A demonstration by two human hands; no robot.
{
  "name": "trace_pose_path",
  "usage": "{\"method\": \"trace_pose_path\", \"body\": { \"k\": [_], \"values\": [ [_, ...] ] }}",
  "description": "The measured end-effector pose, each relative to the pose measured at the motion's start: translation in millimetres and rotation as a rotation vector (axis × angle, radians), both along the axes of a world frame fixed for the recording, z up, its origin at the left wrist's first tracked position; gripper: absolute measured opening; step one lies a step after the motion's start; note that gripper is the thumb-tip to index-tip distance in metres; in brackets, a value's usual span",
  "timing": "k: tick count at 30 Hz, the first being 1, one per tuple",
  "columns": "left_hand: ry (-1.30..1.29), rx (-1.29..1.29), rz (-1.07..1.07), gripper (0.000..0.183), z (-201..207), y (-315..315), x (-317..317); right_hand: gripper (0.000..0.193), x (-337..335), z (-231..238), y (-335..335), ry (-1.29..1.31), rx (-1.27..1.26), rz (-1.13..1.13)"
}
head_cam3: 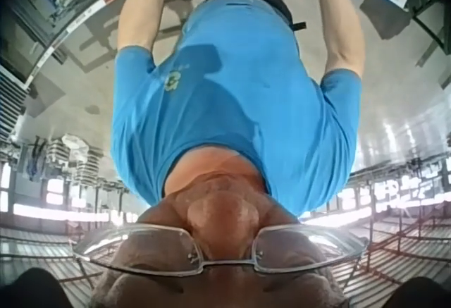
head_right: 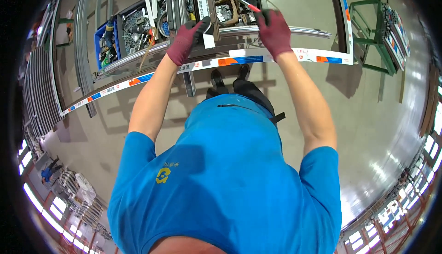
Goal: Assembling large metal window or door frames by joining aluminum profiles and securing them with an electric drill.
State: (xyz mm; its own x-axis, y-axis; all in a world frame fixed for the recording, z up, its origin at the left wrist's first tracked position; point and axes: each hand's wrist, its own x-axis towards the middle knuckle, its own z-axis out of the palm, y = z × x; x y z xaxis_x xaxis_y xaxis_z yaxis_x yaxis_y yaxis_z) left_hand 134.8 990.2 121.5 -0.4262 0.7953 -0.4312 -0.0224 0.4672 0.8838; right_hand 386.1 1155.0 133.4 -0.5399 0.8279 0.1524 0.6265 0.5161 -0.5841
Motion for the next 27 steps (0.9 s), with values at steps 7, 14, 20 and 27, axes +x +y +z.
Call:
{"method": "trace_pose_path", "body": {
  "k": [7, 14, 20, 27],
  "values": [
    [-0.240, -0.074, -0.154, 0.035, -87.5, 2.1, 17.3, 0.034, 83.2, -58.5, -4.8, -0.342, 0.041, -0.072],
    [-0.371, -0.070, -0.135, 0.038, -76.6, -2.2, 25.6, 0.025, 77.6, -49.0, -4.6, -0.226, 0.040, -0.069],
    [-0.065, -0.101, -0.196, 0.063, -102.4, -21.8, 33.9, 0.021, 79.0, -39.2, -4.1, -0.164, 0.055, -0.037],
    [-0.327, -0.178, -0.085, 0.078, -59.0, -6.7, 35.3, 0.020, 69.4, -34.6, -9.7, -0.082, 0.036, -0.049]
  ]
}}
